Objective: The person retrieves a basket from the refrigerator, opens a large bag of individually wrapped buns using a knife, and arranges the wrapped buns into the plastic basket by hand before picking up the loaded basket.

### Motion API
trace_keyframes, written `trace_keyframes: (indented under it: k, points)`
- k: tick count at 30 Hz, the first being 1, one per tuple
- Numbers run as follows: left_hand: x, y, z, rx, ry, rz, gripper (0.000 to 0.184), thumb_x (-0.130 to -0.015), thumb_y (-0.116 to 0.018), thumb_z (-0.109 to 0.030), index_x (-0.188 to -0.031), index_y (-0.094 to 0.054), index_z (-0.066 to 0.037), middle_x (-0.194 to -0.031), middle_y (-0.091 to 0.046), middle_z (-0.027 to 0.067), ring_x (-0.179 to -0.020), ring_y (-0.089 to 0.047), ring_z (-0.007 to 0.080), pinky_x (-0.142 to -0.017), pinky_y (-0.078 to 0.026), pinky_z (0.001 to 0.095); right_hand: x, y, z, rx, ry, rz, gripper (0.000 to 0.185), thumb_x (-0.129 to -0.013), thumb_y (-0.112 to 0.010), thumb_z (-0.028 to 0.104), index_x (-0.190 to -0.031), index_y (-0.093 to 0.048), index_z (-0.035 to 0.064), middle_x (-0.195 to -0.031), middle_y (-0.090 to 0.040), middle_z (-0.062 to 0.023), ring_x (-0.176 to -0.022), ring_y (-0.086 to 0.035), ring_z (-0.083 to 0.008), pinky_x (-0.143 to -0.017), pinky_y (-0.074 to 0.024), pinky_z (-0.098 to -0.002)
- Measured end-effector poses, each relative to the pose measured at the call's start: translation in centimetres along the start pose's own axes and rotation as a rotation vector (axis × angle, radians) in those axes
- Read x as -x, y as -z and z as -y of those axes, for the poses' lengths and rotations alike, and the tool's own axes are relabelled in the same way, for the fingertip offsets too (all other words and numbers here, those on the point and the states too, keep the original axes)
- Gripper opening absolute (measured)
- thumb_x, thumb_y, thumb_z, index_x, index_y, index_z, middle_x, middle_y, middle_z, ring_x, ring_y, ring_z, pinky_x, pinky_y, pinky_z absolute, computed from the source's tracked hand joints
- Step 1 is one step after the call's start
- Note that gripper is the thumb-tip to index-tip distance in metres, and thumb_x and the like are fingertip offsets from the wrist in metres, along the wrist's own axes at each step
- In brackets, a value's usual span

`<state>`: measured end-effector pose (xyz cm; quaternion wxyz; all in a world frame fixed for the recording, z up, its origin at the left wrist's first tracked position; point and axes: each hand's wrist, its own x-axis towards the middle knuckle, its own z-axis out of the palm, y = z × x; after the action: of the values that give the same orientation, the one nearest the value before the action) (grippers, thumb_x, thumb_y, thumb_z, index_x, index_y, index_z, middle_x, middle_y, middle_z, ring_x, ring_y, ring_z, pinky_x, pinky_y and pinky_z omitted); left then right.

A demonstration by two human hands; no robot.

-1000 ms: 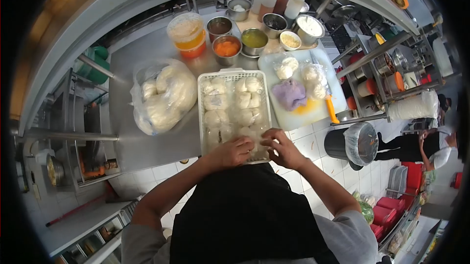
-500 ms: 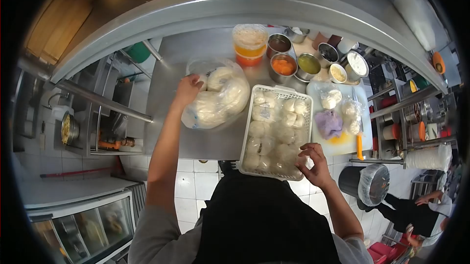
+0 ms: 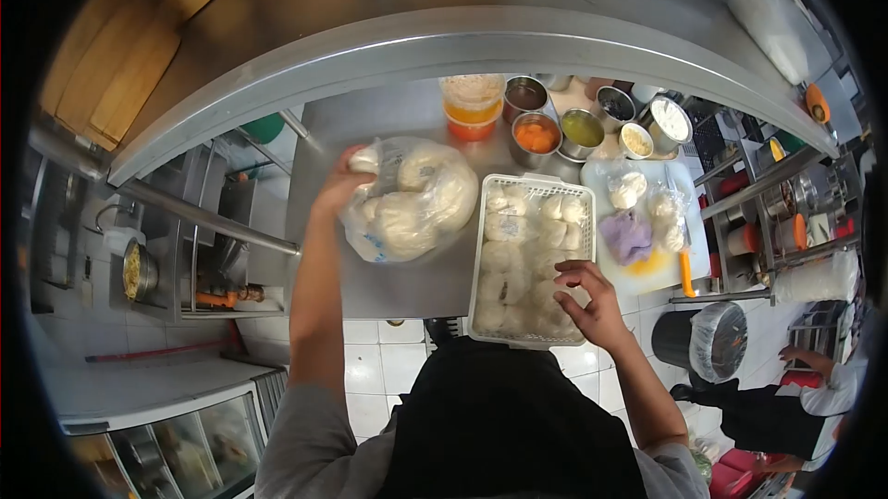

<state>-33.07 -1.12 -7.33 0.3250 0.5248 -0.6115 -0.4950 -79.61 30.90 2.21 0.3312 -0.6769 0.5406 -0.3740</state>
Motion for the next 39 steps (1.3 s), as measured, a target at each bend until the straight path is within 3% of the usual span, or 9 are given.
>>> trace_keyframes:
  k: [4,8,12,18,23,26,31,35,39]
  points:
    - [7.1,1.5,-7.2,0.544,-0.102,0.012,0.077,-0.086,-0.068,0.007,-0.157,-0.046,-0.008,-0.146,-0.059,0.0163,-0.134,-0.059,0.0269,-0.112,-0.050,0.0398,-2.2,-1.0,0.1,-0.324,-0.105,-0.038,0.027,-0.095,-0.072,0.002,-0.121,-0.065,0.0048,-0.131,-0.065,-0.0113,-0.120,-0.065,-0.0229,-0.096,-0.0561,-0.0348]
    - [11.8,-2.3,-10.0,1.081,-0.174,0.318,0.082,-0.085,-0.070,-0.006,-0.161,-0.037,-0.003,-0.155,-0.051,0.0209,-0.144,-0.051,0.0385,-0.122,-0.041,0.0525,-6.7,-2.8,3.6,-0.454,-0.054,0.018,0.040,-0.095,-0.073,0.004,-0.134,-0.061,0.0053,-0.135,-0.063,-0.0105,-0.124,-0.063,-0.0227,-0.096,-0.0565,-0.0351]
    - [13.6,-9.9,-9.2,1.270,0.051,0.623,0.088,-0.087,-0.071,-0.021,-0.162,-0.032,0.002,-0.159,-0.046,0.0232,-0.147,-0.047,0.0394,-0.122,-0.040,0.0534,-11.0,-3.8,7.9,-0.263,0.327,0.028,0.067,-0.088,-0.084,0.019,-0.147,-0.055,0.0078,-0.147,-0.057,-0.0132,-0.128,-0.061,-0.0251,-0.099,-0.0556,-0.0394]
    - [14.7,-16.4,-11.4,0.877,0.151,0.666,0.081,-0.094,-0.070,-0.028,-0.159,-0.031,0.002,-0.157,-0.048,0.0210,-0.144,-0.052,0.0337,-0.115,-0.047,0.0487,-11.8,-2.9,4.1,-0.235,0.100,0.364,0.070,-0.085,-0.088,0.017,-0.147,-0.055,0.0087,-0.136,-0.066,-0.0097,-0.124,-0.064,-0.0211,-0.102,-0.0530,-0.0393]
    - [15.8,-18.9,-10.9,1.136,0.379,0.488,0.048,-0.107,-0.062,-0.022,-0.146,-0.043,-0.001,-0.138,-0.061,0.0162,-0.120,-0.068,0.0300,-0.104,-0.057,0.0477,-9.6,-3.3,1.7,-0.079,0.043,0.028,0.050,-0.083,-0.089,0.016,-0.125,-0.064,0.0046,-0.126,-0.069,-0.0107,-0.116,-0.067,-0.0247,-0.097,-0.0535,-0.0400]
    - [17.0,-20.5,-10.2,0.985,0.351,0.383,0.051,-0.105,-0.067,-0.018,-0.145,-0.041,0.001,-0.137,-0.061,0.0175,-0.117,-0.070,0.0326,-0.101,-0.060,0.0492,-8.0,-4.7,-1.3,0.159,0.325,-0.037,0.059,-0.078,-0.093,0.023,-0.125,-0.064,0.0045,-0.136,-0.064,-0.0132,-0.122,-0.063,-0.0304,-0.102,-0.0515,-0.0423]
    - [18.9,-21.8,-8.6,0.978,0.500,0.366,0.061,-0.103,-0.069,-0.015,-0.149,-0.035,0.004,-0.135,-0.060,0.0217,-0.118,-0.069,0.0354,-0.099,-0.062,0.0500,-4.3,-4.1,-1.1,0.088,0.314,0.234,0.073,-0.076,-0.090,0.013,-0.138,-0.053,0.0096,-0.148,-0.050,-0.0155,-0.137,-0.051,-0.0393,-0.113,-0.0476,-0.0469]
    - [20.5,-23.0,-9.2,1.013,0.563,0.331,0.067,-0.104,-0.069,-0.020,-0.154,-0.032,0.004,-0.139,-0.058,0.0210,-0.115,-0.071,0.0344,-0.101,-0.061,0.0488,-2.9,-4.4,-3.2,0.066,0.311,0.198,0.055,-0.076,-0.085,0.004,-0.124,-0.058,0.0074,-0.145,-0.053,-0.0152,-0.135,-0.053,-0.0388,-0.110,-0.0483,-0.0456]
    - [21.9,-20.6,-9.4,0.367,0.355,0.386,0.068,-0.102,-0.072,-0.025,-0.154,-0.040,0.005,-0.145,-0.054,0.0188,-0.121,-0.066,0.0286,-0.099,-0.060,0.0423,-2.1,-5.0,-3.3,0.078,0.333,0.170,0.039,-0.076,-0.081,-0.001,-0.110,-0.063,0.0054,-0.134,-0.057,-0.0146,-0.125,-0.057,-0.0372,-0.102,-0.0529,-0.0432]
